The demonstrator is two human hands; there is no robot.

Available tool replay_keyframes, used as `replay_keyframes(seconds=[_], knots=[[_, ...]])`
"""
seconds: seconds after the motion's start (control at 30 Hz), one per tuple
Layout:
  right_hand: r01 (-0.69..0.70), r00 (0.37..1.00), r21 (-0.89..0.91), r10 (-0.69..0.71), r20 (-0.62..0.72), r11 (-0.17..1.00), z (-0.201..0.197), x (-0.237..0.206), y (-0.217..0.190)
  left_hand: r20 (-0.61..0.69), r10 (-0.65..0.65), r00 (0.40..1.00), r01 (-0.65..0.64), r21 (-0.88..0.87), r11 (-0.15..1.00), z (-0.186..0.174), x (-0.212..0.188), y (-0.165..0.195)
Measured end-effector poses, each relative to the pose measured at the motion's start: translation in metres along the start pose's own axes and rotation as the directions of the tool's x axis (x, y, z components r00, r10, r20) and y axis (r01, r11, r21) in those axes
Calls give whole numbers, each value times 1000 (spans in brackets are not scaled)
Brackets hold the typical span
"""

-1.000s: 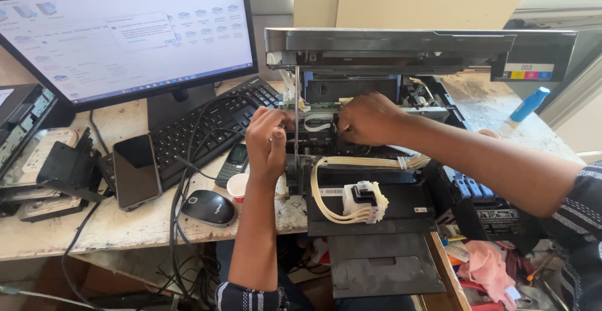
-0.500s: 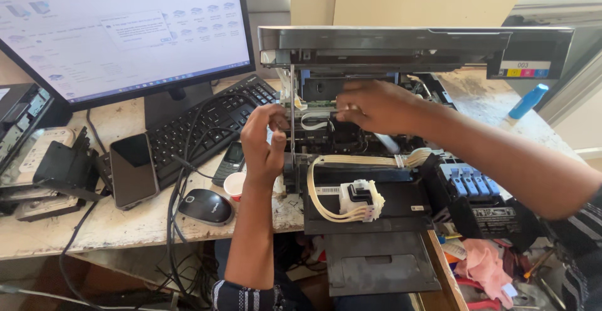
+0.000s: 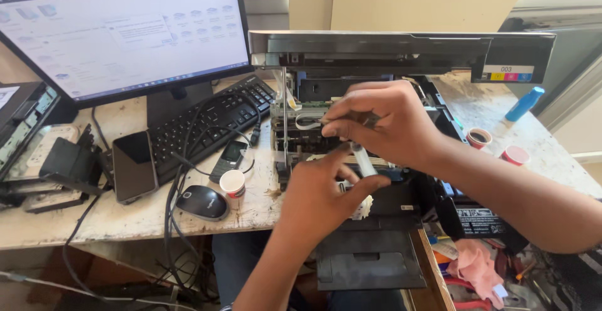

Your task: The person opens an inkjet printer and uses a syringe to inject ink into the printer's internal ink supply, then repositions the ink tubes and closes the printer cover. They press the power button and place a sheet of paper on the scanner bed at the end.

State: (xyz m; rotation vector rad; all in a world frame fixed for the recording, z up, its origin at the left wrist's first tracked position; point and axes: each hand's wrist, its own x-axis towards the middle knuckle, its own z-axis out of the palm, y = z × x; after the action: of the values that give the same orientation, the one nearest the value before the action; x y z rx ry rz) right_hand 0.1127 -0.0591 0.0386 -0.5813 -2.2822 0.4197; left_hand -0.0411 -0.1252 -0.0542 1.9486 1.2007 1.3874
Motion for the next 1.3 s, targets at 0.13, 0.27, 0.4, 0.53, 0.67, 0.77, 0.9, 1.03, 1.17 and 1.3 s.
replay_keyframes(seconds=[0.13,0.27,0.4,0.53,0.67,0.77,0.9,1.03,1.17,1.3], knots=[[32,999,132,-31,-13,991,2,-3,-1,-8,-59,998,57,-182,982,10,8,4],[-497,810,-204,535,241,843,-9,-13,4,-9,-300,954,234,-605,761,10,11,-17],[-420,766,-347,532,361,839,-10,-35,10,-53,-320,946,191,-707,681,17,8,-35],[-359,873,-68,361,329,931,-1,-50,13,-80,-353,932,174,-757,629,20,6,-43],[-540,754,-259,597,275,801,4,-54,7,-95,-348,933,143,-789,598,16,7,-47],[-566,751,-187,596,283,803,4,-51,1,-89,-347,934,146,-790,596,14,7,-48],[-544,761,-135,554,338,828,-5,-45,-6,-80,-350,933,147,-805,575,18,4,-48],[-604,699,-171,620,357,779,-17,-48,-9,-48,-315,948,127,-849,512,25,0,-47],[-636,708,-61,613,350,769,-25,-62,-9,-210,-351,913,-16,-875,483,14,5,-52],[-557,695,-76,514,503,827,-32,-77,-5,-179,-325,929,11,-862,506,2,4,-53]])
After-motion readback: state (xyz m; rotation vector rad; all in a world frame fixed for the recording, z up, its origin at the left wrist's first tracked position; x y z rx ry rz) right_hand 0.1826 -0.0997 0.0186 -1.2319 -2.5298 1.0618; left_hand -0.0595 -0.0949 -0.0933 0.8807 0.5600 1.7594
